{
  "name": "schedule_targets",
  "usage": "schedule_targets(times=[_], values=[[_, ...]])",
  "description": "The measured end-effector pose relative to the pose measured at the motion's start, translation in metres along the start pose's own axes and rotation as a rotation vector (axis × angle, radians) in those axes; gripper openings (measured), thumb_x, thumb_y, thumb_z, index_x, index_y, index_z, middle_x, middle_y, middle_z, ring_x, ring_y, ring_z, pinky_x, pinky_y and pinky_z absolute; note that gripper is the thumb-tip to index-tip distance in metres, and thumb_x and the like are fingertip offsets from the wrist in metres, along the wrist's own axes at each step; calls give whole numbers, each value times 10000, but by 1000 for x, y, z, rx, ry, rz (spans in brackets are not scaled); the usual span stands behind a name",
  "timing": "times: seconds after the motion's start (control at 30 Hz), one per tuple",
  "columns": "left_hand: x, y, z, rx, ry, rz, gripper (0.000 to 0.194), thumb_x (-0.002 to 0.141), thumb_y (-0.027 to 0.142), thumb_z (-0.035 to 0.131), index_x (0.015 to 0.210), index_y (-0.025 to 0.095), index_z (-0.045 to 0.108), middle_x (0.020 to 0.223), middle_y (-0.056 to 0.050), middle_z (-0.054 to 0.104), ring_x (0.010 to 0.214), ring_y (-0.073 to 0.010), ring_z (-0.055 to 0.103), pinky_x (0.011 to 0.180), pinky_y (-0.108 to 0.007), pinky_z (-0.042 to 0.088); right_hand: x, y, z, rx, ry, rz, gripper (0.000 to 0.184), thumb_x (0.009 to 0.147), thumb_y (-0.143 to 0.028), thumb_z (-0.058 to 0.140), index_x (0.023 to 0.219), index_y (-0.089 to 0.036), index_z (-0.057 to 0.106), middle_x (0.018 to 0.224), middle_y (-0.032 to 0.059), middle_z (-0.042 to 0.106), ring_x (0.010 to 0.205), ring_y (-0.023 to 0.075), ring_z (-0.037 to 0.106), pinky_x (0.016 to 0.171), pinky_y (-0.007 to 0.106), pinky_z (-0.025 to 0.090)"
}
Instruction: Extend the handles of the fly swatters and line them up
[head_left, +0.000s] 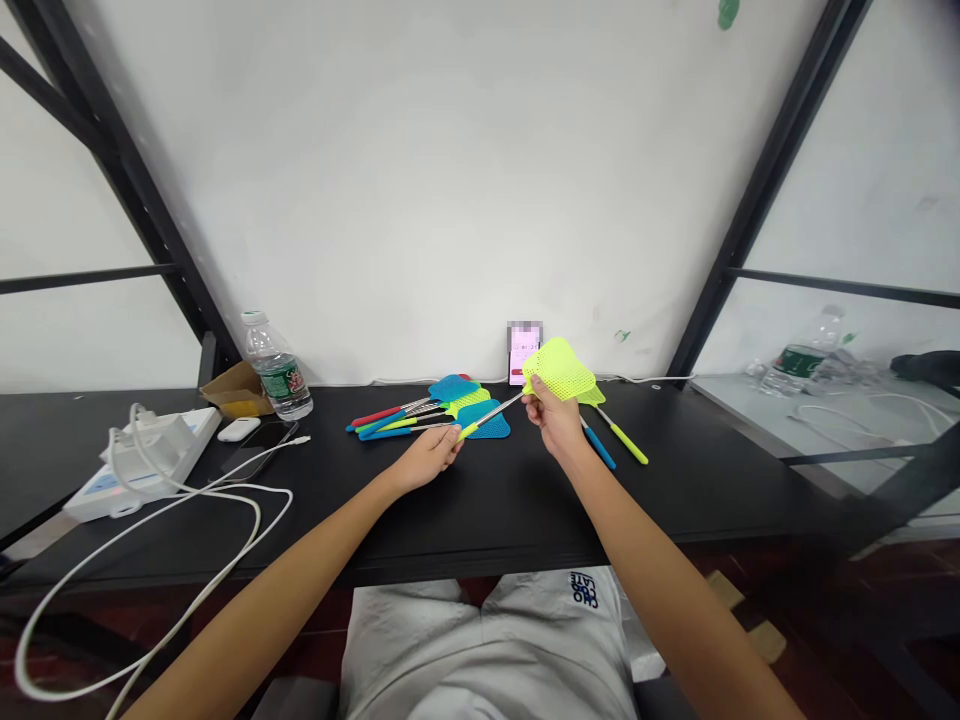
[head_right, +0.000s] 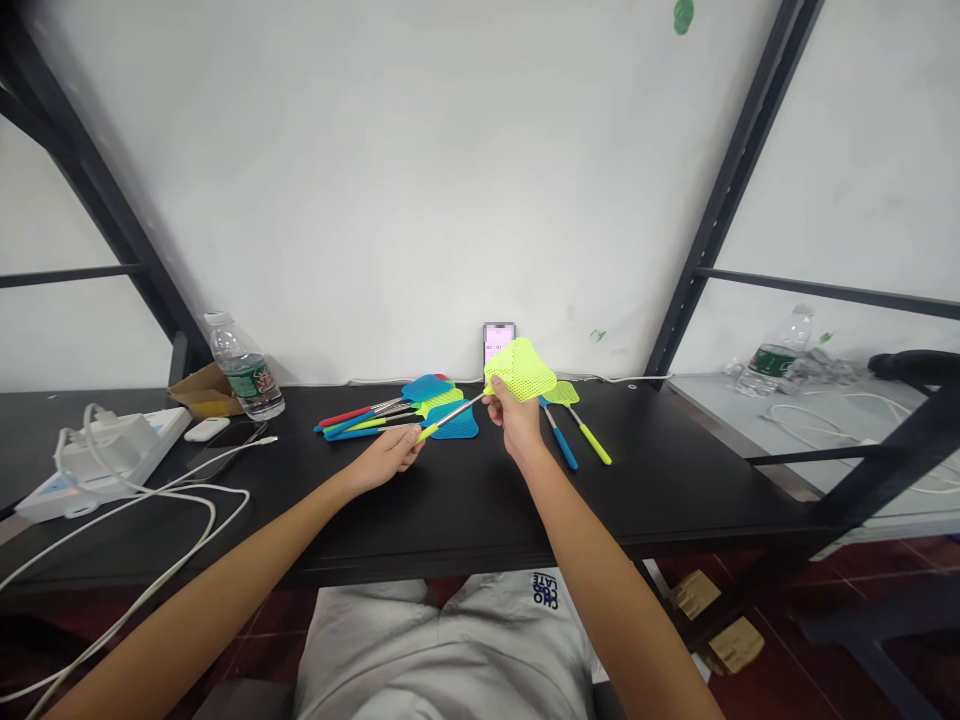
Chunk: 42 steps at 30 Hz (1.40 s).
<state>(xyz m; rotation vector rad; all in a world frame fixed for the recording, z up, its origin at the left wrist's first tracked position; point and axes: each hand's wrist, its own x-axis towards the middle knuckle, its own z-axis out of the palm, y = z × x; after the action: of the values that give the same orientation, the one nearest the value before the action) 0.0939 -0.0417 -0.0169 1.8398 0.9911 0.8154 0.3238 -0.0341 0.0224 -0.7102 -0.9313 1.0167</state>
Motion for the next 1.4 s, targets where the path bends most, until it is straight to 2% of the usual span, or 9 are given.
schedule_targets(times=[0.27,0.47,0.63,0.73,0.87,1.0,1.2,1.4], values=[[0,3,-2,-95,-39,-23,468,904,608,347,738,176,415,605,59,288,483,-55,242,438,-195,211,2,1,-3,13,-31,41,389,673,-476,765,831,-160,603,613,1,598,428,62,442,363,192,286],[-1,6,-1,2,-18,-19,484,910,620,289,740,183,409,601,54,288,478,-67,253,441,-206,235,1,-1,-1,-11,4,14,365,672,-447,768,820,-161,596,603,4,612,419,65,445,360,191,282],[-4,10,1,287,114,126,475,947,547,253,713,182,447,618,18,418,559,-110,395,544,-239,339,1,1,0,-69,77,0,323,693,-422,752,807,-157,607,588,10,621,402,67,441,350,192,291],[-5,14,1,445,195,193,431,962,486,281,707,187,459,626,14,464,601,-127,444,597,-252,340,2,4,-2,-98,108,2,313,706,-419,745,797,-151,613,590,22,632,395,67,441,348,194,313],[-6,15,0,522,252,212,383,963,456,309,736,194,471,647,11,495,608,-137,464,608,-261,323,4,7,-4,-92,118,34,311,696,-401,758,804,-150,609,591,31,641,388,70,444,333,188,301],[-5,13,0,528,292,201,355,952,468,348,780,197,499,630,17,492,588,-138,446,593,-261,299,6,10,-5,-46,127,123,285,693,-357,763,773,-139,598,598,47,648,401,73,457,329,184,285],[-5,14,1,497,299,192,356,939,485,377,778,193,500,613,27,467,570,-128,412,580,-252,292,6,13,-5,-13,111,136,294,691,-360,766,797,-146,594,601,42,651,416,79,476,344,187,315],[-7,18,4,475,230,197,382,949,457,349,753,178,522,629,19,502,583,-128,442,587,-248,309,1,17,0,-42,69,91,333,678,-408,769,801,-148,601,579,25,633,412,76,467,347,191,302]])
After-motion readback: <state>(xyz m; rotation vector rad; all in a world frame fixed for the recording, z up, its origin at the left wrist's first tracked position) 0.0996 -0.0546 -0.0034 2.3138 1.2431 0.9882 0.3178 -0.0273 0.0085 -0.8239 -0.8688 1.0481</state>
